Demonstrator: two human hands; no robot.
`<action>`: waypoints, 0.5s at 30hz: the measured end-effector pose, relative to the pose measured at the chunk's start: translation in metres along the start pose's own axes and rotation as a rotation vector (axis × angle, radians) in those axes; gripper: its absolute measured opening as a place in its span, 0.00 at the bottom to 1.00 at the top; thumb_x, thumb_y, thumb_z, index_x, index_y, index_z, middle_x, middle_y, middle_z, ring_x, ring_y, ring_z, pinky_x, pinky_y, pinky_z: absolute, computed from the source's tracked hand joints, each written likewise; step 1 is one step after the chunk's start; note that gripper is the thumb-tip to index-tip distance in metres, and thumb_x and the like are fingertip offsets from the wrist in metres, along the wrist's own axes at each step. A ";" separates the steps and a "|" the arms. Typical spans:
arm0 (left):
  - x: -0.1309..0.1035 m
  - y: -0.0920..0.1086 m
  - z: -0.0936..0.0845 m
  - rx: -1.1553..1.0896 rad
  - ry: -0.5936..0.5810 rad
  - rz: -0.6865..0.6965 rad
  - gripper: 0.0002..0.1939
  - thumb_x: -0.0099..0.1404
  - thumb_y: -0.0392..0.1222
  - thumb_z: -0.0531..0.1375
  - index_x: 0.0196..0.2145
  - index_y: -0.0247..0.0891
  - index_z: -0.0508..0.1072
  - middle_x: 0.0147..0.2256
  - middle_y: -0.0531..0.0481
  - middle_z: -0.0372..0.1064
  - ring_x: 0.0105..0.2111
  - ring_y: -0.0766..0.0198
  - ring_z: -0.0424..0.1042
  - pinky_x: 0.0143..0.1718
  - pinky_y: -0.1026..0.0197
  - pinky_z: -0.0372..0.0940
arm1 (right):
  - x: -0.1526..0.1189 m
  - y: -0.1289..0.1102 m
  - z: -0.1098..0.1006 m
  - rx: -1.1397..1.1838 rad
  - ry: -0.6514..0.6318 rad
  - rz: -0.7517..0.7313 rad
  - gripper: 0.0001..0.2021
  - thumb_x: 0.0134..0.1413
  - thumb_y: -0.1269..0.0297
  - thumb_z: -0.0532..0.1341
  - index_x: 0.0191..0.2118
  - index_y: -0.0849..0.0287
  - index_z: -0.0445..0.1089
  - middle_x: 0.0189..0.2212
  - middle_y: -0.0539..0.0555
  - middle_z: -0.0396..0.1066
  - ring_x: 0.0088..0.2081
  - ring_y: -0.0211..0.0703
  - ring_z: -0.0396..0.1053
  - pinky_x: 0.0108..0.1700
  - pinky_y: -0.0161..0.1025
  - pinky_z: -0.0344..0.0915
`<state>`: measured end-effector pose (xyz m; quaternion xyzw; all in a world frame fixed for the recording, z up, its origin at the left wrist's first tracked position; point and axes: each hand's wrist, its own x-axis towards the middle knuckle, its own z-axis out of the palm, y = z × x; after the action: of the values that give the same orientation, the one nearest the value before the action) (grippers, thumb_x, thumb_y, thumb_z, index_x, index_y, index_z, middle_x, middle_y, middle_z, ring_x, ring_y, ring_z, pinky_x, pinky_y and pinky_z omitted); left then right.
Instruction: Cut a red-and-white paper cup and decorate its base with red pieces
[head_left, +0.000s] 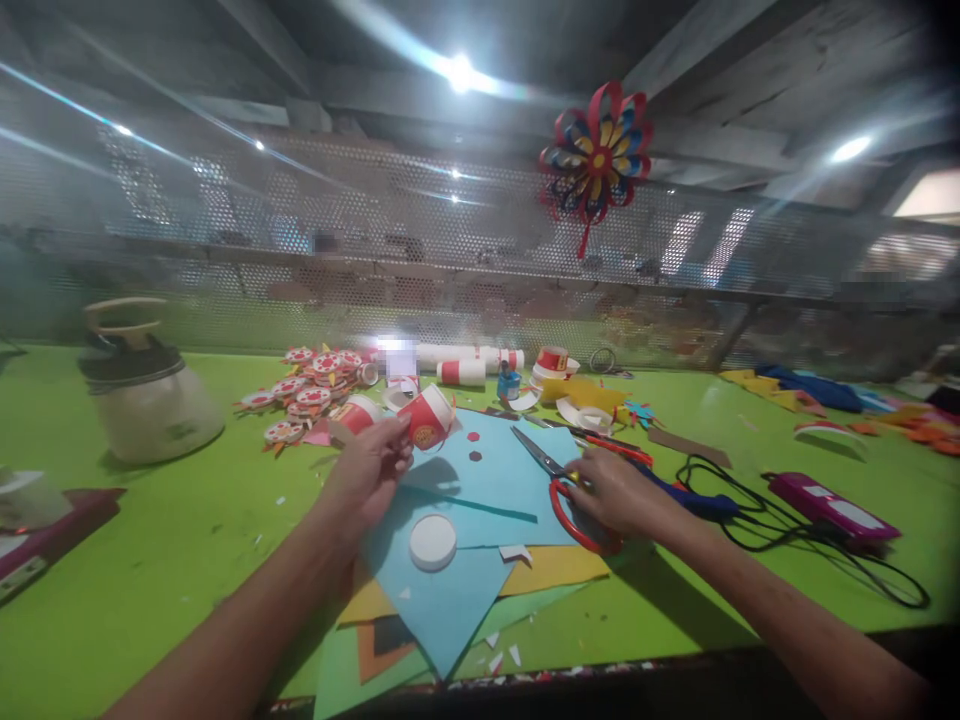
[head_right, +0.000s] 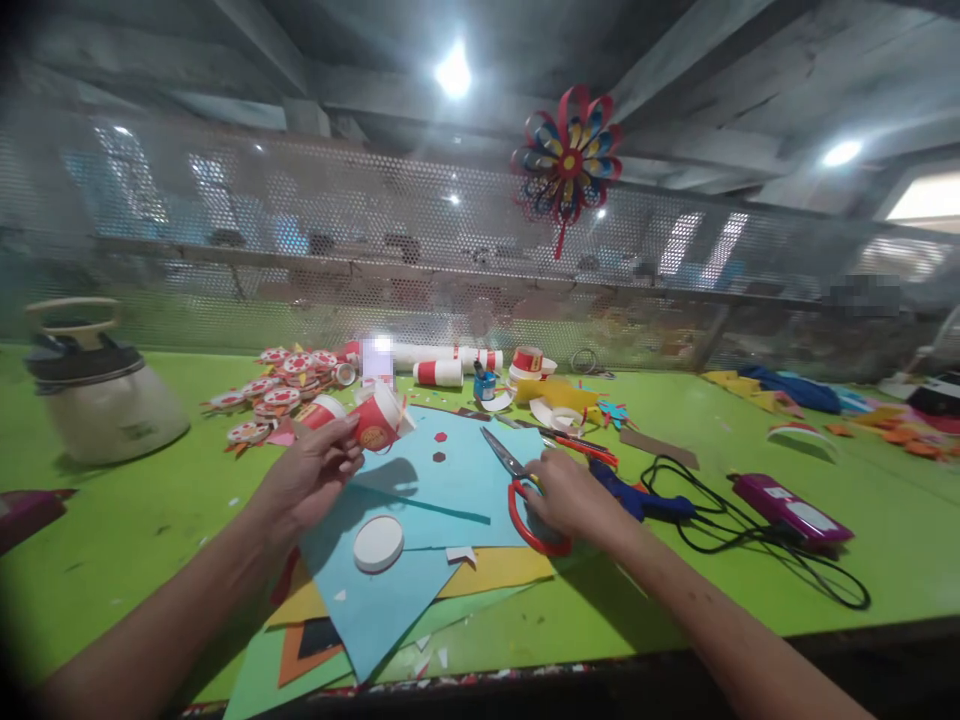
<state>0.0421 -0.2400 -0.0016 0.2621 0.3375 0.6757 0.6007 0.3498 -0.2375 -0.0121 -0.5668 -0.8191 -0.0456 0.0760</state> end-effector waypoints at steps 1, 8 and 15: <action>0.000 0.000 0.000 0.003 -0.001 0.008 0.09 0.50 0.32 0.65 0.20 0.33 0.67 0.16 0.55 0.60 0.17 0.73 0.58 0.13 0.72 0.53 | -0.006 -0.001 0.003 -0.019 -0.044 -0.001 0.09 0.59 0.62 0.59 0.41 0.61 0.70 0.41 0.54 0.71 0.41 0.43 0.70 0.43 0.46 0.68; 0.001 0.000 0.001 0.010 -0.052 0.040 0.11 0.47 0.34 0.68 0.19 0.34 0.68 0.18 0.55 0.60 0.19 0.73 0.58 0.15 0.72 0.55 | -0.011 -0.004 0.006 -0.010 -0.217 0.145 0.14 0.60 0.61 0.58 0.50 0.60 0.66 0.43 0.54 0.70 0.39 0.43 0.71 0.40 0.46 0.69; 0.003 -0.002 -0.002 0.030 -0.085 0.028 0.10 0.45 0.35 0.69 0.22 0.32 0.70 0.21 0.53 0.63 0.19 0.74 0.59 0.15 0.71 0.51 | 0.014 0.004 0.002 0.247 -0.262 0.287 0.16 0.60 0.63 0.59 0.53 0.59 0.64 0.50 0.57 0.67 0.45 0.47 0.69 0.45 0.49 0.68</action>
<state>0.0422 -0.2376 -0.0046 0.3043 0.3181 0.6673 0.6009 0.3482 -0.2226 -0.0118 -0.6648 -0.7325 0.1401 0.0434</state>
